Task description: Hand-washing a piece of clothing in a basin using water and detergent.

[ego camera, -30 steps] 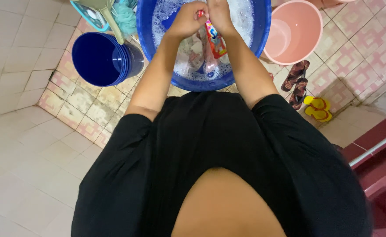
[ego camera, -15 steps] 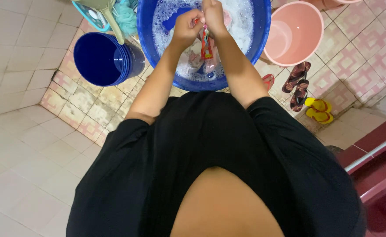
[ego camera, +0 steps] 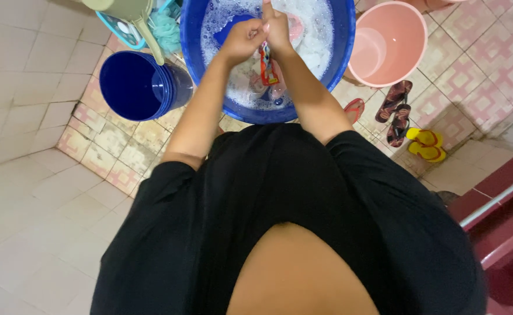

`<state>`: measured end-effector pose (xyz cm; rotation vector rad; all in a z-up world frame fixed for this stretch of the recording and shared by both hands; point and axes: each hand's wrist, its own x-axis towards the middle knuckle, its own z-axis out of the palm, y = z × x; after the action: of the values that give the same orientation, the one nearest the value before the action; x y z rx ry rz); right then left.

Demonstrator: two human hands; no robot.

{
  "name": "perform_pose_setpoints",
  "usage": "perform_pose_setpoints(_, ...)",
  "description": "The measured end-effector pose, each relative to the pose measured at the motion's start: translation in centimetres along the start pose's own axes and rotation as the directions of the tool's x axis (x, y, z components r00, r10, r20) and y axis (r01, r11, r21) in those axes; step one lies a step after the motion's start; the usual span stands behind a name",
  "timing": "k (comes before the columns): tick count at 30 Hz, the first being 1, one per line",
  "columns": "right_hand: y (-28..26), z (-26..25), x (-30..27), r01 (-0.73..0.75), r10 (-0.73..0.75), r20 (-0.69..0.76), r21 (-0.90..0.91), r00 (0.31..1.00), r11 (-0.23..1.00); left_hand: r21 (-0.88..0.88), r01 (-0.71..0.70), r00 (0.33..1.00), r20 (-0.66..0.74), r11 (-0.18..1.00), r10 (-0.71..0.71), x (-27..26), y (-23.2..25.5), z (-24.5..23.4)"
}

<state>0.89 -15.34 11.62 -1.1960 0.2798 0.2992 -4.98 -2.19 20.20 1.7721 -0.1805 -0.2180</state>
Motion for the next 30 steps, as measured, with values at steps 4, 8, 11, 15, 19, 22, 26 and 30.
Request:
perform_pose_setpoints(4, -0.9, -0.6, -0.1, 0.026, -0.036, -0.062, -0.16, 0.997, 0.987, -0.134, 0.083, 0.957, 0.288, 0.987, -0.042, 0.0, 3.5, -1.3)
perform_pose_setpoints(8, -0.3, -1.4, -0.1, -0.018, 0.016, 0.02, 0.094, 1.0, 0.995, 0.202, 0.289, 0.939, 0.128, 0.936, -0.318, 0.1, 10.6, -0.4)
perform_pose_setpoints(11, -1.2, -2.5, 0.9, 0.23, -0.225, 0.167, -0.013, 0.96, 0.973, 0.465, -0.212, 0.977, 0.108, 0.859, 0.182, 0.8, 6.4, -1.8)
perform_pose_setpoints(15, -8.3, -0.9, -2.5, 0.61, -0.429, 0.435, -0.531, 0.792, 0.588, 0.486, -0.29, 0.957, 0.123, 0.824, 0.264, 1.4, 7.5, -2.2)
perform_pose_setpoints(19, -3.4, -3.8, 2.6, 0.573, -0.417, 0.393, -0.568, 0.82, 0.592, 0.49, -0.227, 0.974, 0.125, 0.842, 0.189, 2.1, 8.3, -2.0)
perform_pose_setpoints(22, 1.1, -5.7, 5.2, 0.612, -0.458, 0.42, -0.653, 0.783, 0.447, 0.531, -0.228, 0.972, 0.175, 0.816, 0.158, 1.8, 7.4, -1.5)
perform_pose_setpoints(26, -0.3, -2.8, 1.2, 0.13, -0.253, -0.088, -0.672, 0.964, 0.729, 0.677, -0.14, 0.988, 0.145, 0.722, 0.056, 0.8, 9.9, -0.5)
perform_pose_setpoints(30, 0.6, -1.7, 0.8, 0.121, -0.286, -0.168, -0.628, 0.943, 0.769, 0.648, -0.061, 0.998, 0.041, 0.759, 0.046, -0.4, 7.2, 0.2)
